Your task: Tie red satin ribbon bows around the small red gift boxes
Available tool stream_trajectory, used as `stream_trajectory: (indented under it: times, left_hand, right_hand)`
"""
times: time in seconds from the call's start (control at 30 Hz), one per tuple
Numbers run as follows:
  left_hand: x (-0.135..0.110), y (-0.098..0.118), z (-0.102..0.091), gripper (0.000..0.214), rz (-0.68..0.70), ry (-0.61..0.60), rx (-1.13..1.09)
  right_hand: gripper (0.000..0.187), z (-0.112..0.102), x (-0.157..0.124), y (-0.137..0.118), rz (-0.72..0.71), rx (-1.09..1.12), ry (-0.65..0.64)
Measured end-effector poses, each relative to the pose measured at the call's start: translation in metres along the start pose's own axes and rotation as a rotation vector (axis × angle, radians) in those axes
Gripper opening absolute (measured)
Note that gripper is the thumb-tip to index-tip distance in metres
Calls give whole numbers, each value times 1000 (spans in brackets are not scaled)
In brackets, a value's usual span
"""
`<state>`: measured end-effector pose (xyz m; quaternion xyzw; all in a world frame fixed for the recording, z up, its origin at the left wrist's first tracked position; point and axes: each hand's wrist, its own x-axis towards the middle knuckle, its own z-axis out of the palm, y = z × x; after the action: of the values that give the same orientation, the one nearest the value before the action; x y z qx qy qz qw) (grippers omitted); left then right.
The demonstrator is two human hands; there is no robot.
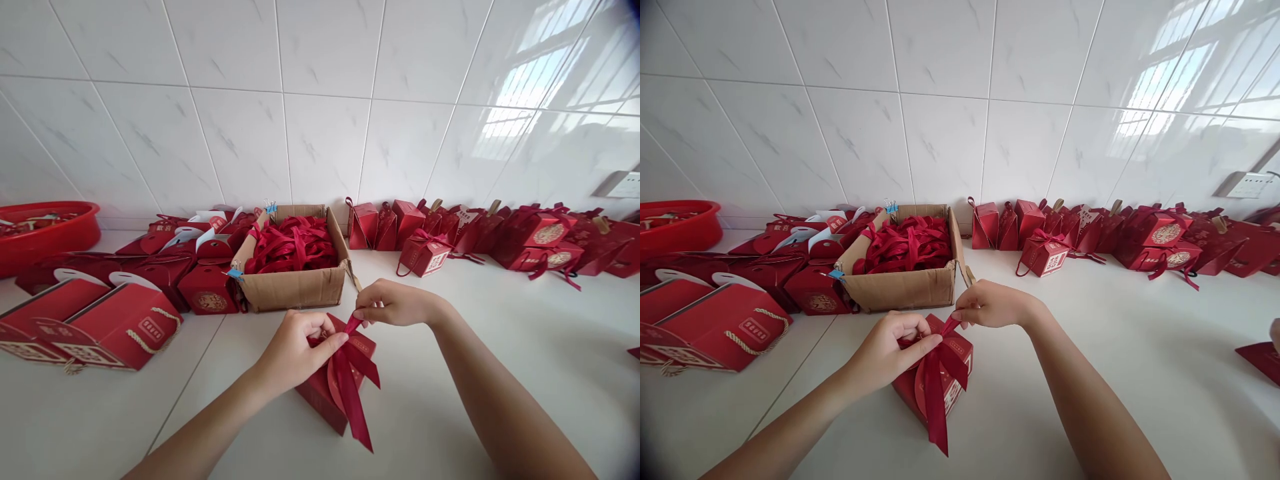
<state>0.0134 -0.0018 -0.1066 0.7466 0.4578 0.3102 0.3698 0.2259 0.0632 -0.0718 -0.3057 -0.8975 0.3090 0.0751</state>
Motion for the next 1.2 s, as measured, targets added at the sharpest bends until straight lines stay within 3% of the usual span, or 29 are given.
stream_trajectory:
  times: [0.27,0.5,0.8,1.2]
  left_hand:
    - [1,-2,-1,27,48,-19,38]
    - [-1,-5,0,30,31,15,99]
    - [-1,-8,-7,36,-51,-74,-148]
    - [-1,-2,-2,23,-92,-62,-96]
  right_hand:
    - [29,-2,-2,3,-33,18,22]
    - [25,-8,-3,12,5,57,-36]
    - [27,-8,-5,9,-23,112,-66]
    - [26,-6,0,16,-139,163,6]
